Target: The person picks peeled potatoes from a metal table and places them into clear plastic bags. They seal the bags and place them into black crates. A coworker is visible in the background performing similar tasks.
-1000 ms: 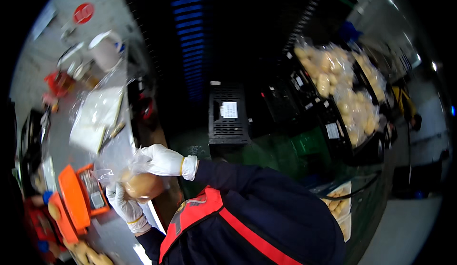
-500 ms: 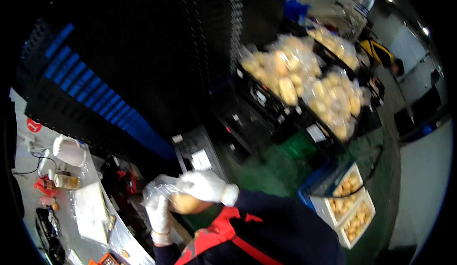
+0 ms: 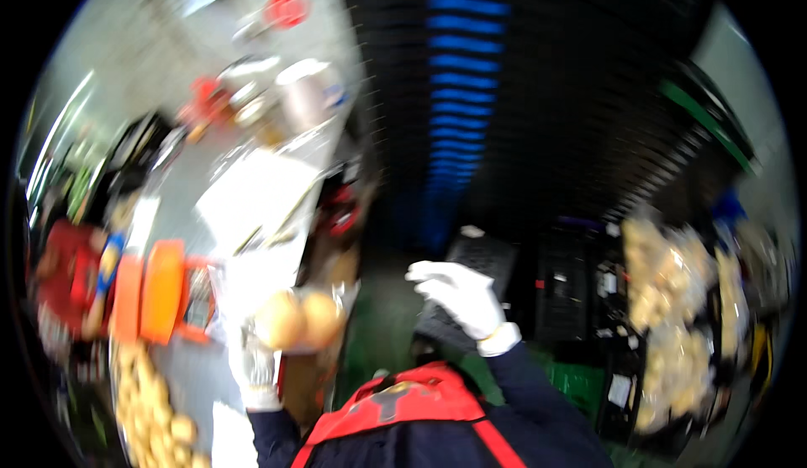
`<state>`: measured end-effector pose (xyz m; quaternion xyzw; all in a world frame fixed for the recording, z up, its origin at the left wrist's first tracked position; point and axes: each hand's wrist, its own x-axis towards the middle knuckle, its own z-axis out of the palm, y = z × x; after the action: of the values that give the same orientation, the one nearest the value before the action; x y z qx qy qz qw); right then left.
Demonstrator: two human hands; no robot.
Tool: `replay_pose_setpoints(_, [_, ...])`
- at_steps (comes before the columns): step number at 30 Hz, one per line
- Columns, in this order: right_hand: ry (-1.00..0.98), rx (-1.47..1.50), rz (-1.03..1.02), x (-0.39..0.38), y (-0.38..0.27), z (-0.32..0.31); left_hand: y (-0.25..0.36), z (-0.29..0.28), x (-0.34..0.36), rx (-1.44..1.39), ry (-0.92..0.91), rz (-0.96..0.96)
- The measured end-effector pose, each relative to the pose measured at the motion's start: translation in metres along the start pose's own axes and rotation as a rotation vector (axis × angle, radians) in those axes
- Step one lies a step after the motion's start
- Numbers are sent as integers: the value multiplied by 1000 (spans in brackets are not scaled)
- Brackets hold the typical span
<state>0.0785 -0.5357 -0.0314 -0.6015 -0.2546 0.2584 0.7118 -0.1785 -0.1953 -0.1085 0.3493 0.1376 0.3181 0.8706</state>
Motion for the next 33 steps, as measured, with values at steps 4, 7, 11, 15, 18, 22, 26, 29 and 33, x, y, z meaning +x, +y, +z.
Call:
replay_pose_setpoints(4, [-40,83,277,-21,38,41,67,-75,-58,-93,312,225])
replay_pose_setpoints(7, [-211,52,400,-29,57,90,81,-113,-57,73,440,219])
replay_pose_setpoints(11, [-416,-54,430,-27,80,150,62,-101,-57,386,506,72])
replay_pose_setpoints(15, [-315,-133,441,-52,90,159,-2,-78,-45,580,274,-242])
replay_pose_setpoints(18, [-215,-143,466,-83,86,160,-29,-67,-66,676,83,-362])
replay_pose_setpoints(22, [-145,-78,434,-114,98,145,-56,-53,-87,764,-109,-466])
replay_pose_setpoints(26, [-117,-107,415,-137,89,130,-76,-21,-89,832,-235,-475])
replay_pose_setpoints(29, [-91,-149,292,-158,92,100,-94,19,-80,881,-295,-446])
replay_pose_setpoints(33, [-8,-180,241,-204,83,39,-125,78,-73,960,-307,-343])
